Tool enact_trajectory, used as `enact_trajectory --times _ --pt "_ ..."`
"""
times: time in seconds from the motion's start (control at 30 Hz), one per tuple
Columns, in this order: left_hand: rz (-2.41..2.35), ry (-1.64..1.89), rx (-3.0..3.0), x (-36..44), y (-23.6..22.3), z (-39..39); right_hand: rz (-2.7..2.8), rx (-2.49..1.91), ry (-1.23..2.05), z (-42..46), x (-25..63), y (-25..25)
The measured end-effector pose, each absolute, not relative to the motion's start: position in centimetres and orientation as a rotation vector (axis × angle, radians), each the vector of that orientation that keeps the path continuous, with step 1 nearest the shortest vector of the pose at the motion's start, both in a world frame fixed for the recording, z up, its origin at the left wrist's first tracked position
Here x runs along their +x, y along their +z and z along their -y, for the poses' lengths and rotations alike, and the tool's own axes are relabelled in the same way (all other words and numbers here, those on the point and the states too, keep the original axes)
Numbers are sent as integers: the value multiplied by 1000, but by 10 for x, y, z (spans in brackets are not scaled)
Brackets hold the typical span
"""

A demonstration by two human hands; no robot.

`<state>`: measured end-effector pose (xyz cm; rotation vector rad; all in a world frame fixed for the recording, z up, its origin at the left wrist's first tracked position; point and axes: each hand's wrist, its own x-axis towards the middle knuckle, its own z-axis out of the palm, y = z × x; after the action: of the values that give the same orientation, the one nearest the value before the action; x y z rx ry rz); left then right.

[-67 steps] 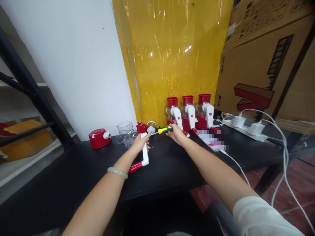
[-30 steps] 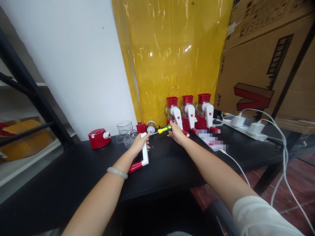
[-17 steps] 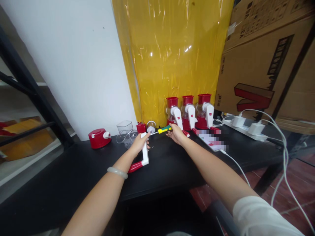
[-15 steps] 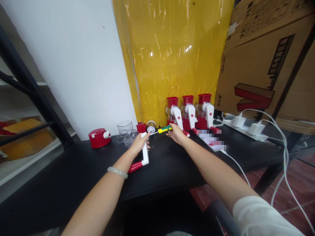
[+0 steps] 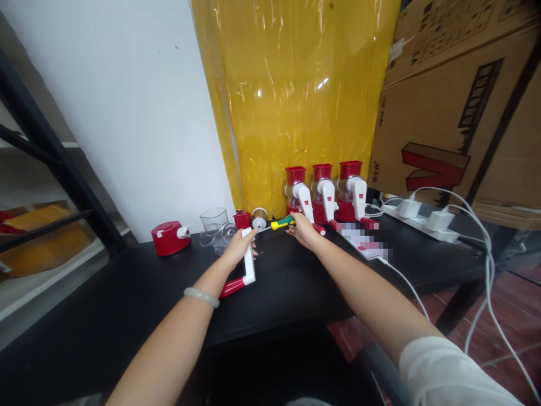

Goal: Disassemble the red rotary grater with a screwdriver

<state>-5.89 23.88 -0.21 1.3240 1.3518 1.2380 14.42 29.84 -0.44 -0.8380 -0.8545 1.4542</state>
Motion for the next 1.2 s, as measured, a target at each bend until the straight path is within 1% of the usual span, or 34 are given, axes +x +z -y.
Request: enact_trajectory --times 0.2,0.47,0.97,1.2 --pt "-1357 1230 1326 -59 -1 -238 834 -814 1478 -301 144 -5" --pt "-1354 1226 1320 -59 -2 -237 968 -915 1382 -298 147 -5" --pt "-1342 1231 1318 -58 -3 -239 838 -811 1497 -294 145 1" --pt "-1338 1228 1284 -57 -2 -238 878 -870 1440 -299 145 -3"
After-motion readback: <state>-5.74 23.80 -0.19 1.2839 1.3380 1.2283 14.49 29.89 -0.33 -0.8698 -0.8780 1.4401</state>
